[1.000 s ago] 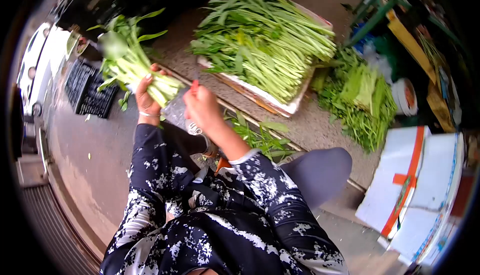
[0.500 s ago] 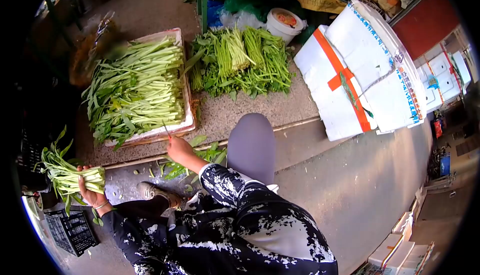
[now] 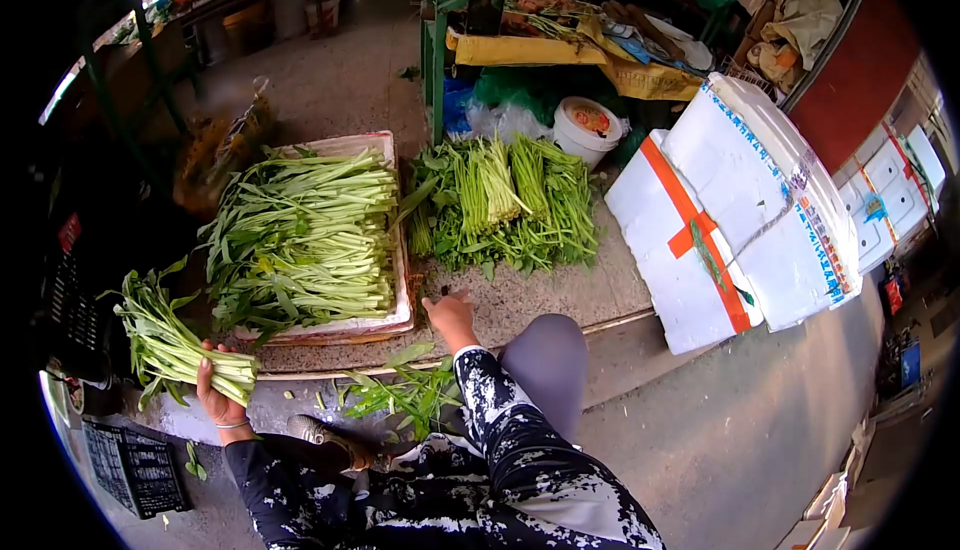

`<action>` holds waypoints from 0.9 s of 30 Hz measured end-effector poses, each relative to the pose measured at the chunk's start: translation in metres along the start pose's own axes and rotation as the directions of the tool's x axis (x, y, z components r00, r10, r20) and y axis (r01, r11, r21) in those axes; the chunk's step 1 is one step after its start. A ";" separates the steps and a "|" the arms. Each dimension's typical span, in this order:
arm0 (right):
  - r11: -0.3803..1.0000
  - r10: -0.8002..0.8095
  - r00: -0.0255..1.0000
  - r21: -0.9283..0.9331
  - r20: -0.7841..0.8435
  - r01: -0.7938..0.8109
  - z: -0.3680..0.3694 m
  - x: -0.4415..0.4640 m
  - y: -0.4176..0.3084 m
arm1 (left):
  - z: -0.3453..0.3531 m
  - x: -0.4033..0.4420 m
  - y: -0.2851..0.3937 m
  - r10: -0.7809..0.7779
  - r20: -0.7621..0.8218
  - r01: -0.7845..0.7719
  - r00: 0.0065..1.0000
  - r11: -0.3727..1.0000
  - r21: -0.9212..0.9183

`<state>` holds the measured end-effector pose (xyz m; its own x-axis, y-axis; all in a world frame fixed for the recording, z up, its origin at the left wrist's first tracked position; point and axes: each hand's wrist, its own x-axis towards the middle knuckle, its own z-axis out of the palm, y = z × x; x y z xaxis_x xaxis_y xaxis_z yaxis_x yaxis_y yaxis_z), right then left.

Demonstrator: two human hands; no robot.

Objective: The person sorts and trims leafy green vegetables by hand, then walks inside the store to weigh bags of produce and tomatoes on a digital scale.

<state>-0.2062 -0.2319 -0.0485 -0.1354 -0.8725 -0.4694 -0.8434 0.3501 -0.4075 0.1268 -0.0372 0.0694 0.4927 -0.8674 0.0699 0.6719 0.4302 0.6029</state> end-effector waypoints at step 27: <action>0.490 -0.854 0.362 0.810 0.373 0.323 0.044 -0.168 -0.167 | 0.024 -0.002 -0.034 -0.273 -0.046 0.276 0.961 0.930 0.244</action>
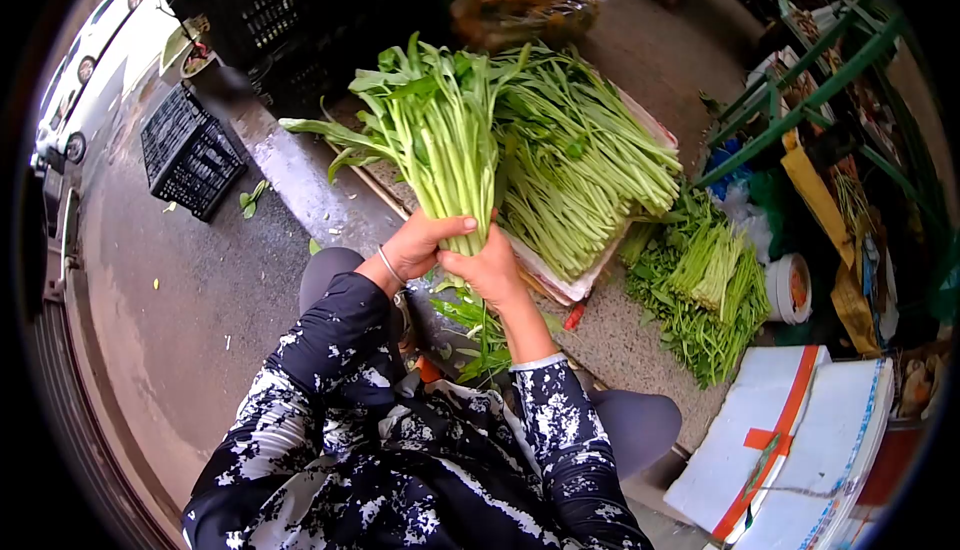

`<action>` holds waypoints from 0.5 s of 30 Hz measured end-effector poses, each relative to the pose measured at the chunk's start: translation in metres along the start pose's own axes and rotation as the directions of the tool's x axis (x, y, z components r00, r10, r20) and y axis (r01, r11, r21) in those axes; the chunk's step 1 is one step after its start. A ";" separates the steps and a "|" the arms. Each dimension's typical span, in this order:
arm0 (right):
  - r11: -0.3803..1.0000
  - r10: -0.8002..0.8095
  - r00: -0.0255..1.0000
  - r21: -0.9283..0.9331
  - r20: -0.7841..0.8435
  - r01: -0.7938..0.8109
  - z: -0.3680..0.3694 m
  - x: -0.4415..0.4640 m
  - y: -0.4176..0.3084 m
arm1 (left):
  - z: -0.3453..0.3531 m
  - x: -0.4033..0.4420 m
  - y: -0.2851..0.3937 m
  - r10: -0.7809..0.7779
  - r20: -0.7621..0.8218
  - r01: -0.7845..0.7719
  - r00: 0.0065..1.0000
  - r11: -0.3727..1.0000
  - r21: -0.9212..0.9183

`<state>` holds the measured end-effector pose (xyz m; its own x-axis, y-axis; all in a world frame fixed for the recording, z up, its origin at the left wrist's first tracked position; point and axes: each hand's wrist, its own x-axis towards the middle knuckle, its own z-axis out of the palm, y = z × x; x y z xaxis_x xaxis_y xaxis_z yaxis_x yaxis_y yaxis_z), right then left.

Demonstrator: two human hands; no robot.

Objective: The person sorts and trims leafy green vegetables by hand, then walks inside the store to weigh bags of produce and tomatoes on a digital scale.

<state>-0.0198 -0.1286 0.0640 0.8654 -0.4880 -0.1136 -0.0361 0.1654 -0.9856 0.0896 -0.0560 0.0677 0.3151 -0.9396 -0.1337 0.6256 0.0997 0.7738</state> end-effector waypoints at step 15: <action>0.509 0.259 0.964 -0.839 -0.064 -0.192 0.090 0.011 0.016 | -0.048 -0.056 0.005 0.129 -0.672 -0.108 0.729 0.991 0.073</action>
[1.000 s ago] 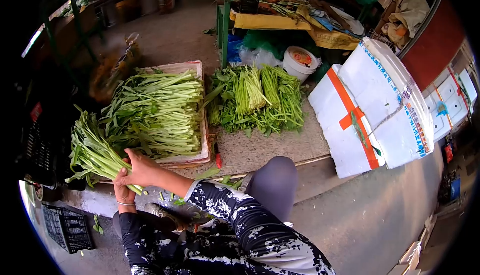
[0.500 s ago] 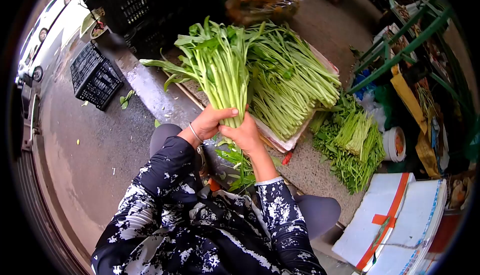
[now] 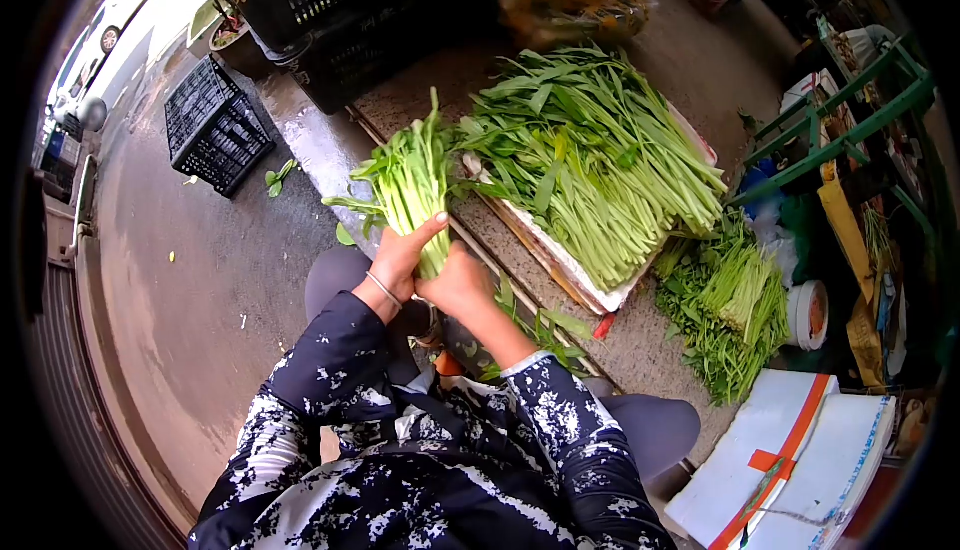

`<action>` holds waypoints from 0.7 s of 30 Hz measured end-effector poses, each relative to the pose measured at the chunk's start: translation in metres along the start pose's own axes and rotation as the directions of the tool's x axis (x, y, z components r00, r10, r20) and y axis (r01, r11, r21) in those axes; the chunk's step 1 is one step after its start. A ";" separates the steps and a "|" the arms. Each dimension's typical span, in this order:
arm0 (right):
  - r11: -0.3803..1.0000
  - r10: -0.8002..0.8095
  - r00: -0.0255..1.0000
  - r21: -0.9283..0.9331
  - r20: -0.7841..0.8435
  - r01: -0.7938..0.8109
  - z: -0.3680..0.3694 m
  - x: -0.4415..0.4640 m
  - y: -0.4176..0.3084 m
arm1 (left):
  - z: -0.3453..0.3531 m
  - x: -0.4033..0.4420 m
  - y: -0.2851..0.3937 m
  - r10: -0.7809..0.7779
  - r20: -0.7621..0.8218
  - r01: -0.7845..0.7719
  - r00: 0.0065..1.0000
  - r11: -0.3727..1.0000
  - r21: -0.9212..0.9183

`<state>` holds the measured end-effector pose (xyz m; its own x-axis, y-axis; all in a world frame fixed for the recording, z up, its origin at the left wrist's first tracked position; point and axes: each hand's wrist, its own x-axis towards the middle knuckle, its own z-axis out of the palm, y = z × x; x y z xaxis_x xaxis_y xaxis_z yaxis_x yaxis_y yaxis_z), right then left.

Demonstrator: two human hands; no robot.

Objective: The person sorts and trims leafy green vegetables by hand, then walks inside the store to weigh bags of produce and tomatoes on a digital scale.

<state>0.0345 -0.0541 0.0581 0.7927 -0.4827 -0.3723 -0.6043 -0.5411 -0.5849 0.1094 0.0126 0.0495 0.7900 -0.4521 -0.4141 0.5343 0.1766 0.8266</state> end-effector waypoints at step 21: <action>0.876 -0.449 0.891 0.165 -0.070 0.454 -0.002 0.130 -0.082 | -0.031 0.136 0.105 -0.138 0.244 0.147 0.960 0.989 -0.021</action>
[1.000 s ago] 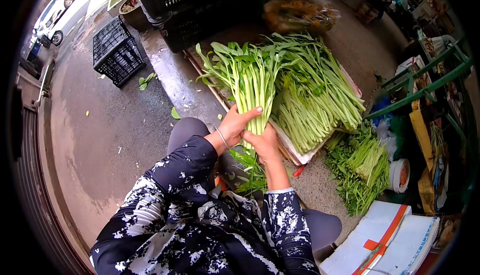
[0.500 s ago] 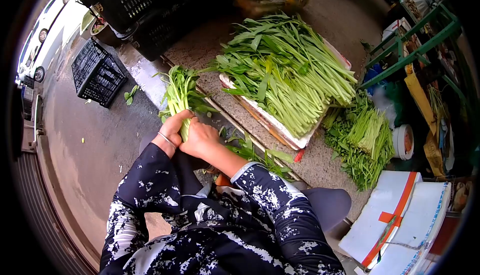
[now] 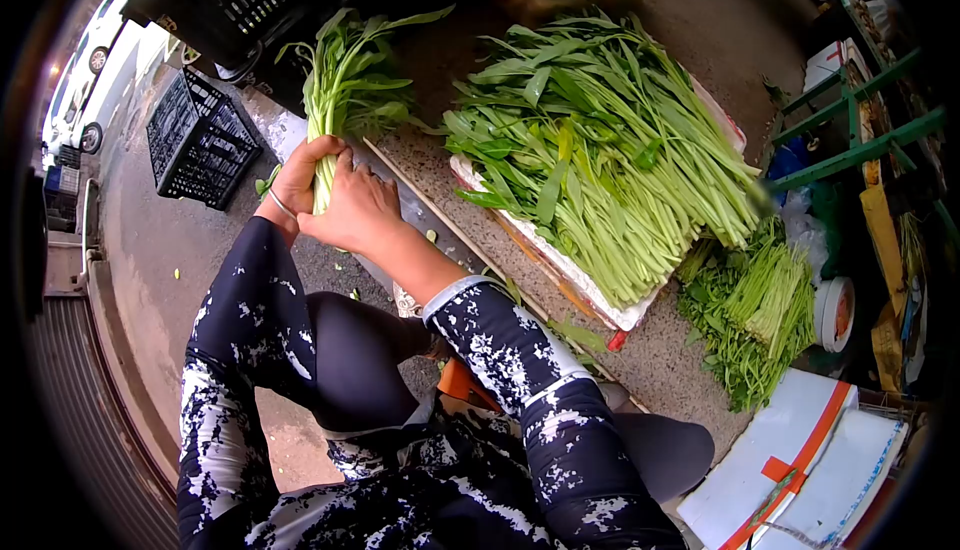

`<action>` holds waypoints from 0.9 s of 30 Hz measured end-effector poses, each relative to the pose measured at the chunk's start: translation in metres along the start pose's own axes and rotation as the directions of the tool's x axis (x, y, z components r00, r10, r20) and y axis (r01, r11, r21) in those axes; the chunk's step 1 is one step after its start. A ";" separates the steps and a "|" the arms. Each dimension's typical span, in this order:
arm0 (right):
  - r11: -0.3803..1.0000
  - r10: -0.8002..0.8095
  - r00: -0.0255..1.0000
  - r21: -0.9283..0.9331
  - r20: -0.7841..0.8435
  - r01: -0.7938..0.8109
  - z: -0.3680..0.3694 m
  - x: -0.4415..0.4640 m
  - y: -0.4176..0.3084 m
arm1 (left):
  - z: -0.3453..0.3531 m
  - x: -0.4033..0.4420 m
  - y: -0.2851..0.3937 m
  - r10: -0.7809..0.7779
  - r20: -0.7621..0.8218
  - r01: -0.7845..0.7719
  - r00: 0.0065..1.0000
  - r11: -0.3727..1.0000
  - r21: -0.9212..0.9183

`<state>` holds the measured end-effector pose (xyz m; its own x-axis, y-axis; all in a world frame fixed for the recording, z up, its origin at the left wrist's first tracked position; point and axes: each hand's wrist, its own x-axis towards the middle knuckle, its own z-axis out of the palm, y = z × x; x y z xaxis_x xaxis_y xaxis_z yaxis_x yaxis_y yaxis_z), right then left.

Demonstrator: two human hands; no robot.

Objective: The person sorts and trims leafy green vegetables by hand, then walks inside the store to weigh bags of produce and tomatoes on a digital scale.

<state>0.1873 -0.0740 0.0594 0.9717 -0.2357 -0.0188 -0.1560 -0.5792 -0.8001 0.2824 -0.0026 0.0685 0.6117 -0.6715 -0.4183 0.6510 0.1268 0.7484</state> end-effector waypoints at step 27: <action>0.480 0.510 0.227 -0.055 0.830 -0.876 0.131 -0.285 0.199 | -0.116 0.273 -0.070 0.301 -0.081 0.171 0.950 -0.286 0.943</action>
<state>-0.0972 -0.0198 -0.1729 0.2887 0.2989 -0.9096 -0.9354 -0.1143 -0.3345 0.4558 -0.1102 -0.1577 0.8137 -0.5404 -0.2141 -0.5053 -0.8397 0.1992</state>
